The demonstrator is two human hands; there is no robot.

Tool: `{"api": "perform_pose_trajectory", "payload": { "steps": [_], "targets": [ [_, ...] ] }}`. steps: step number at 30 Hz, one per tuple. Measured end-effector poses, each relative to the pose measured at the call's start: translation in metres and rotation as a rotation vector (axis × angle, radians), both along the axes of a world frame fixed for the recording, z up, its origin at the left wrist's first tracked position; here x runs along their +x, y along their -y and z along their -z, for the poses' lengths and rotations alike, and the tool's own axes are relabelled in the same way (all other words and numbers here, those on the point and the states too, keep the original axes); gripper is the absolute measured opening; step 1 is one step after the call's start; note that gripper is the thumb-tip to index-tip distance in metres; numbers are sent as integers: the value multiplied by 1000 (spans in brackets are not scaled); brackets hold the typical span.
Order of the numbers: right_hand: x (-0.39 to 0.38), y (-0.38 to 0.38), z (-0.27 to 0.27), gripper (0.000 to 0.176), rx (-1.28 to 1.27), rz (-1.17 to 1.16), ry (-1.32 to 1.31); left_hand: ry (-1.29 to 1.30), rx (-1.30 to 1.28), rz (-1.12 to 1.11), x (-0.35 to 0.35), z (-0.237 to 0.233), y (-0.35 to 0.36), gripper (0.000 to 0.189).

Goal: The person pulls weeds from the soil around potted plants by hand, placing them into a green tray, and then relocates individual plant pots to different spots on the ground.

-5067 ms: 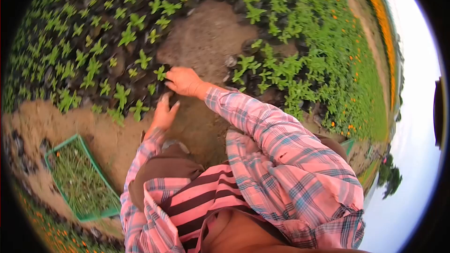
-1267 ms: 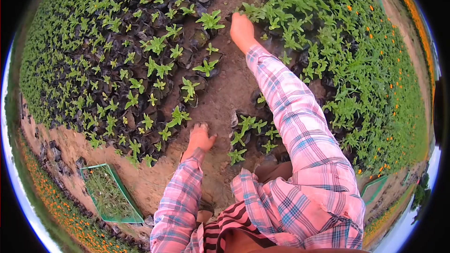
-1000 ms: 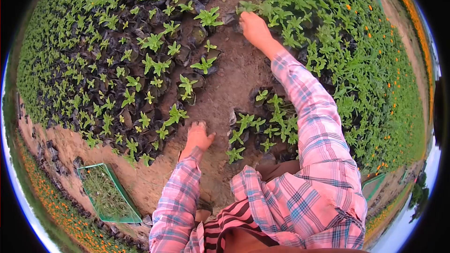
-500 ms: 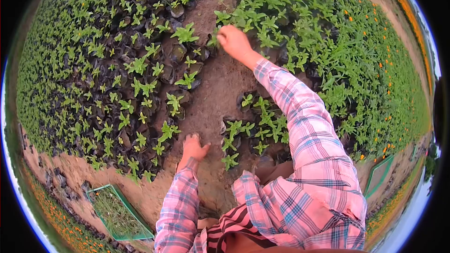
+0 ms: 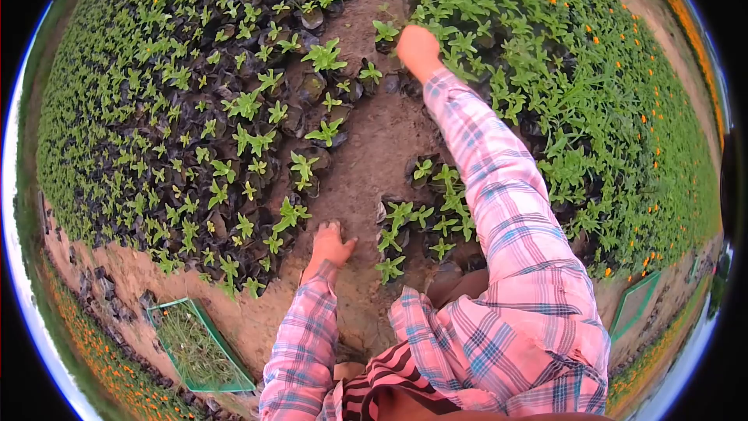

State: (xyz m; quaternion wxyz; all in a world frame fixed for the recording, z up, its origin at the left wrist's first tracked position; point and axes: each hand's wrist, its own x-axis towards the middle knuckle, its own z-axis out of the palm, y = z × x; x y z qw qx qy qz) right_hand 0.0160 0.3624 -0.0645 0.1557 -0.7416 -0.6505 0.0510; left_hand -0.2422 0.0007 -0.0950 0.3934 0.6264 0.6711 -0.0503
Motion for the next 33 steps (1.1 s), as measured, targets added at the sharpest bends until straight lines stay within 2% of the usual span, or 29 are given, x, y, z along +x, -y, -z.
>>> {"api": "perform_pose_trajectory", "payload": {
  "steps": [2,4,5,7,8,10,12,14,15,16,17,19,20,22,24,27,28,29,31,32,33],
  "targets": [
    [14,-10,-4,15,-6,3,-23,-24,70,8,2,-1,2,53],
    [30,-26,-3,16,54,-221,-54,-24,75,9,3,-1,1,53],
    [28,-19,-17,16,51,-226,-51,-29,82,9,3,-2,0,54],
    [17,12,-73,15,-188,-19,-731,-12,5,-9,3,-6,-5,54],
    [16,30,-92,16,-242,-77,-944,4,-67,-22,2,-7,-10,55],
    [5,60,-109,15,-296,-149,-975,201,-34,-150,0,2,-18,57],
    [-7,94,-123,14,-367,-221,-1006,494,218,-378,22,-27,-36,62],
    [-20,131,-134,15,-627,-352,-1160,671,359,-505,35,-41,-57,78],
    [-27,146,-131,15,-666,-362,-1158,815,284,-666,44,-70,-67,85],
    [-33,160,-128,16,-818,-392,-1238,800,323,-652,45,-78,-74,91],
    [-38,174,-126,17,-973,-415,-1314,578,565,-491,41,-61,-77,85],
    [-48,198,-124,18,-1225,-422,-1404,565,532,-545,37,-60,-73,72],
    [-55,206,-122,17,-1255,-427,-1381,552,490,-550,34,-66,-66,55],
    [-61,213,-115,17,-1296,-420,-1362,616,413,-545,31,-53,-51,50],
    [-62,205,-101,17,-1317,-234,-1417,827,216,-575,31,-48,-39,41],
    [-58,198,-96,15,-1367,-119,-1460,810,155,-594,29,-44,-30,42],
    [-55,198,-92,14,-1386,-152,-1415,732,273,-520,27,-34,-27,43],
    [-57,203,-87,14,-1394,-153,-1407,734,272,-530,25,-34,-29,43],
    [-61,218,-81,16,-1228,-313,-1160,416,369,-389,20,-34,-29,44],
    [-64,223,-82,17,-1171,-419,-1041,390,359,-396,20,-39,-29,44],
    [-66,225,-83,17,-1179,-430,-1039,383,360,-408,20,-40,-29,44]
  ]
}}
